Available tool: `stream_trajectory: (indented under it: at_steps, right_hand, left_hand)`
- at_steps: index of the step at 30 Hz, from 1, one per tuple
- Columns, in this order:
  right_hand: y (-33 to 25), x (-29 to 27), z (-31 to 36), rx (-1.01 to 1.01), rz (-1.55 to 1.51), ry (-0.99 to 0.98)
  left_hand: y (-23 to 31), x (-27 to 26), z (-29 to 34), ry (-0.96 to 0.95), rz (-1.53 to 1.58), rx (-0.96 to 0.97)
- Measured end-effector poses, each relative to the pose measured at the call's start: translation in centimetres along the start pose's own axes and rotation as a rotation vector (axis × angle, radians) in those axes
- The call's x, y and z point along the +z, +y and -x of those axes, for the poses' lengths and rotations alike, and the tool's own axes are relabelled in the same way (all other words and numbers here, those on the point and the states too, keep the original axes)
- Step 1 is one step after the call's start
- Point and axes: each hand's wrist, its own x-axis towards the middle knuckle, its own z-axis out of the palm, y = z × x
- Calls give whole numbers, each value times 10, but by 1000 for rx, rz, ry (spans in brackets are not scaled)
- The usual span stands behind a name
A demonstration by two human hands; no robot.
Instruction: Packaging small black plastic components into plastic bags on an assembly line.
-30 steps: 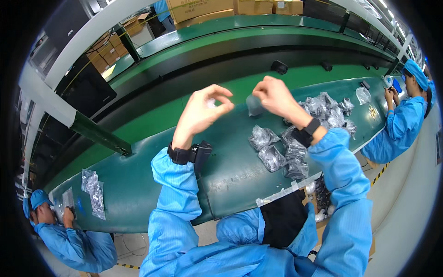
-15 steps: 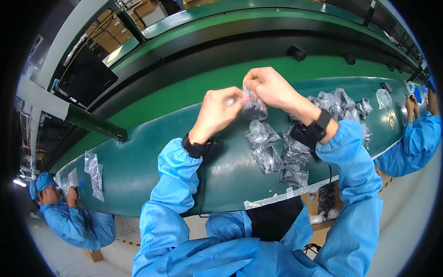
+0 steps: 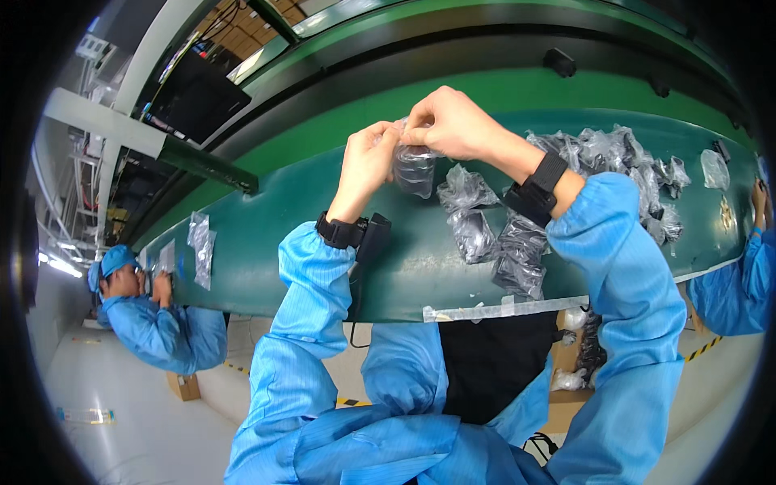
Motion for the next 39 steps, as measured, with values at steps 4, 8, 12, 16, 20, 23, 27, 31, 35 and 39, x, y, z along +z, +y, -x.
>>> stream_trajectory:
  at_steps: [4,8,12,16,20,23,27,31,35,39]
  right_hand:
    - [-4,-4,-4,-105,179,-10]
    - [1,-10,-21,-61,165,13]
    - [7,-29,-39,-22,109,-42]
    - [-39,-33,-33,-2,-134,70]
    - [-91,14,2,-253,-349,-229]
    - [-126,32,11,-264,-671,-253]
    - [-74,0,-20,-120,-53,48]
    - [-40,48,-30,259,367,-57]
    - [12,55,-42,690,-147,-394]
    - [30,8,-46,523,-538,-279]
  left_hand:
    - [5,-24,24,163,-3,3]
    - [10,-59,61,200,-81,-66]
    - [24,-99,106,162,-257,-41]
    - [63,-123,136,134,-462,-134]
    - [79,-97,131,158,-422,168]
    - [48,-87,108,174,-112,236]
    - [9,-74,97,138,-201,106]
    - [-103,-89,121,85,-475,136]
    - [-130,-91,154,143,-143,-169]
    - [-128,-109,181,203,74,-258]
